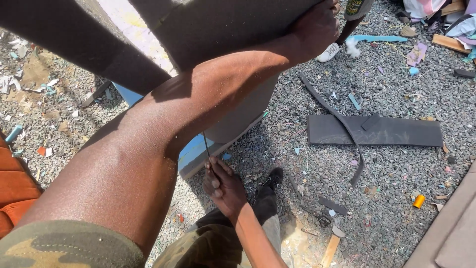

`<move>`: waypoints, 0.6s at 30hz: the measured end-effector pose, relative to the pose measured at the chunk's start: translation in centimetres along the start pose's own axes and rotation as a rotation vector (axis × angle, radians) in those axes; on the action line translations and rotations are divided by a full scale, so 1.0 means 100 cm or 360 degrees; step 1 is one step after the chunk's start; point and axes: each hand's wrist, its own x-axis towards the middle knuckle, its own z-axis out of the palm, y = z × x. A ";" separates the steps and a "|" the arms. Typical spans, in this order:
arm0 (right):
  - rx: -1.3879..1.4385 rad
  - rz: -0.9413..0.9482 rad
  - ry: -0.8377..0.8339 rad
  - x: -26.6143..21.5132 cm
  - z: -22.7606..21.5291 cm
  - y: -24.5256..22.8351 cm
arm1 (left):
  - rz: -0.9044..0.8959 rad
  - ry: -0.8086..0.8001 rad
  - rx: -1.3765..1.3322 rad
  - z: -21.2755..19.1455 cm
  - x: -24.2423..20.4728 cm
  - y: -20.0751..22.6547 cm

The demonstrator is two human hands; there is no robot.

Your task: Cutting a strip of grey foam from a wooden furniture frame using a handheld saw blade.

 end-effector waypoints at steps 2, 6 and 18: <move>-0.0003 -0.0006 0.0225 -0.020 -0.007 0.006 | -0.0092 0.0301 -0.0276 0.013 -0.005 -0.002; -0.0122 -0.0024 0.0030 0.013 -0.002 -0.004 | -0.0270 0.0147 -0.0286 0.012 0.004 0.014; -0.0359 0.0070 0.0241 -0.045 -0.005 -0.026 | -0.0079 0.0322 -0.0146 -0.096 0.025 0.049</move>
